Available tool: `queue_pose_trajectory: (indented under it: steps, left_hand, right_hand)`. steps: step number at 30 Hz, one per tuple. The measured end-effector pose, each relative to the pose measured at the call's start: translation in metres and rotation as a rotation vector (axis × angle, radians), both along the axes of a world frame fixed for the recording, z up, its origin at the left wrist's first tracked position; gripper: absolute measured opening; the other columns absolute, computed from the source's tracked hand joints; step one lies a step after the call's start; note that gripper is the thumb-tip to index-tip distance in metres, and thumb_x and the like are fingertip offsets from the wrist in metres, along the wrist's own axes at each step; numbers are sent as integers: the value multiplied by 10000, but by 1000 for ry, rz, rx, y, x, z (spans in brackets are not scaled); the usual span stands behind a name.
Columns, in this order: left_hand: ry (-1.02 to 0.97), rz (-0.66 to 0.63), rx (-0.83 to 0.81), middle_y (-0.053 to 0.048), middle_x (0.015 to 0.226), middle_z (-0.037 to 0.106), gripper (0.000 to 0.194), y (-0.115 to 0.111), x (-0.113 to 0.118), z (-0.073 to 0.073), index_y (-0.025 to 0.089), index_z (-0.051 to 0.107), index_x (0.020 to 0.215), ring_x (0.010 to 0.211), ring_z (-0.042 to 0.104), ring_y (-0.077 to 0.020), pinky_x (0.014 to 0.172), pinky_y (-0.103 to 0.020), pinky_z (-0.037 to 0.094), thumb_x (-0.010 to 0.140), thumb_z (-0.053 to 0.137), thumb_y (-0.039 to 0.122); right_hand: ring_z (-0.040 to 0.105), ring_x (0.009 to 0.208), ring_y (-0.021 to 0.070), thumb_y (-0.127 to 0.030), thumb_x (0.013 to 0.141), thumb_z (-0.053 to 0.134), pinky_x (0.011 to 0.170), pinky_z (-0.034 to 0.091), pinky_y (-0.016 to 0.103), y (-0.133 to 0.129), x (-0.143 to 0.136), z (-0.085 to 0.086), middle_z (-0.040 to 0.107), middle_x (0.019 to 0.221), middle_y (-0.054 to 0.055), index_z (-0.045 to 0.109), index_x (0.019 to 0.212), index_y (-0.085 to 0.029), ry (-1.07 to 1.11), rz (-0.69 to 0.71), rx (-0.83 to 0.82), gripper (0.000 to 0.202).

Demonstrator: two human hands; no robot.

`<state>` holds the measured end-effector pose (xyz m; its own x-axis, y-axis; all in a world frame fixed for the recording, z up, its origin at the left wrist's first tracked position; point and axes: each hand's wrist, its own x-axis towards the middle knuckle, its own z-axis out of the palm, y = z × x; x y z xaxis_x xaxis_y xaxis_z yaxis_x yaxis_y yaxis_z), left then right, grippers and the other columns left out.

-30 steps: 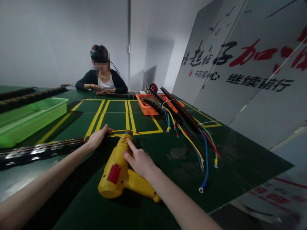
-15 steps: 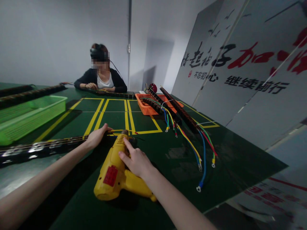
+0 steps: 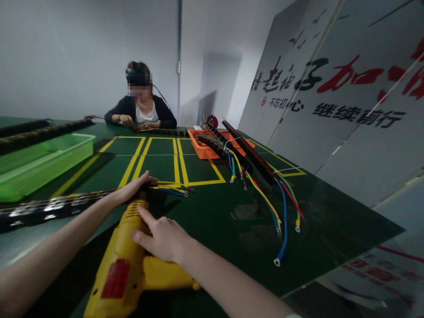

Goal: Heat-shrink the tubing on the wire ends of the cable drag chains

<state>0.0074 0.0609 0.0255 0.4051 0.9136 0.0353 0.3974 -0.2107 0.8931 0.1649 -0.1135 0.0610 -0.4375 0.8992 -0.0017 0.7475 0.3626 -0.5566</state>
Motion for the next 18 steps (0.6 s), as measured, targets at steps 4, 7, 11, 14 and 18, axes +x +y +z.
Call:
queue_pose_trajectory:
  steps: [4, 7, 11, 14, 18]
  left_hand:
    - [-109, 28, 81, -97, 1105, 694, 696, 2, -14, 22, 173, 692, 931, 1100, 590, -291, 1010, -389, 420, 643, 519, 782]
    - [-172, 129, 148, -69, 1051, 703, 526, 2, -37, 48, 146, 655, 913, 1074, 596, -242, 1015, -375, 417, 726, 562, 629]
    - [-280, 282, 205, -62, 972, 692, 360, -9, -72, 87, 65, 590, 930, 964, 617, -153, 992, -365, 431, 861, 457, 392]
    - [-345, 363, 327, -56, 987, 665, 375, -24, -96, 114, 21, 544, 942, 952, 615, -128, 971, -391, 433, 892, 375, 351]
    - [-386, 466, 492, 19, 993, 642, 406, -38, -131, 135, 20, 526, 1046, 1014, 588, -125, 940, -438, 409, 923, 285, 322]
  right_hand:
    - [683, 909, 278, -622, 932, 314, 687, 465, 314, -10, -7, -1, 722, 977, 90, 208, 1503, -278, -37, 97, 5, 675]
    - [688, 839, 258, -625, 931, 312, 656, 466, 304, -12, -9, -1, 730, 904, 65, 229, 1500, -255, -84, 142, 57, 683]
    - [646, 918, 267, -558, 927, 396, 799, 462, 372, 6, -7, 2, 700, 1010, 96, 453, 1387, -203, -145, 117, 192, 584]
    - [586, 1037, 280, -456, 942, 419, 889, 438, 413, 38, -6, 6, 643, 1117, 136, 509, 1321, -156, -192, 46, 292, 491]
    - [489, 1183, 287, -367, 917, 521, 964, 410, 474, 90, -11, 2, 533, 1272, 143, 378, 1404, -150, -251, 38, 377, 551]
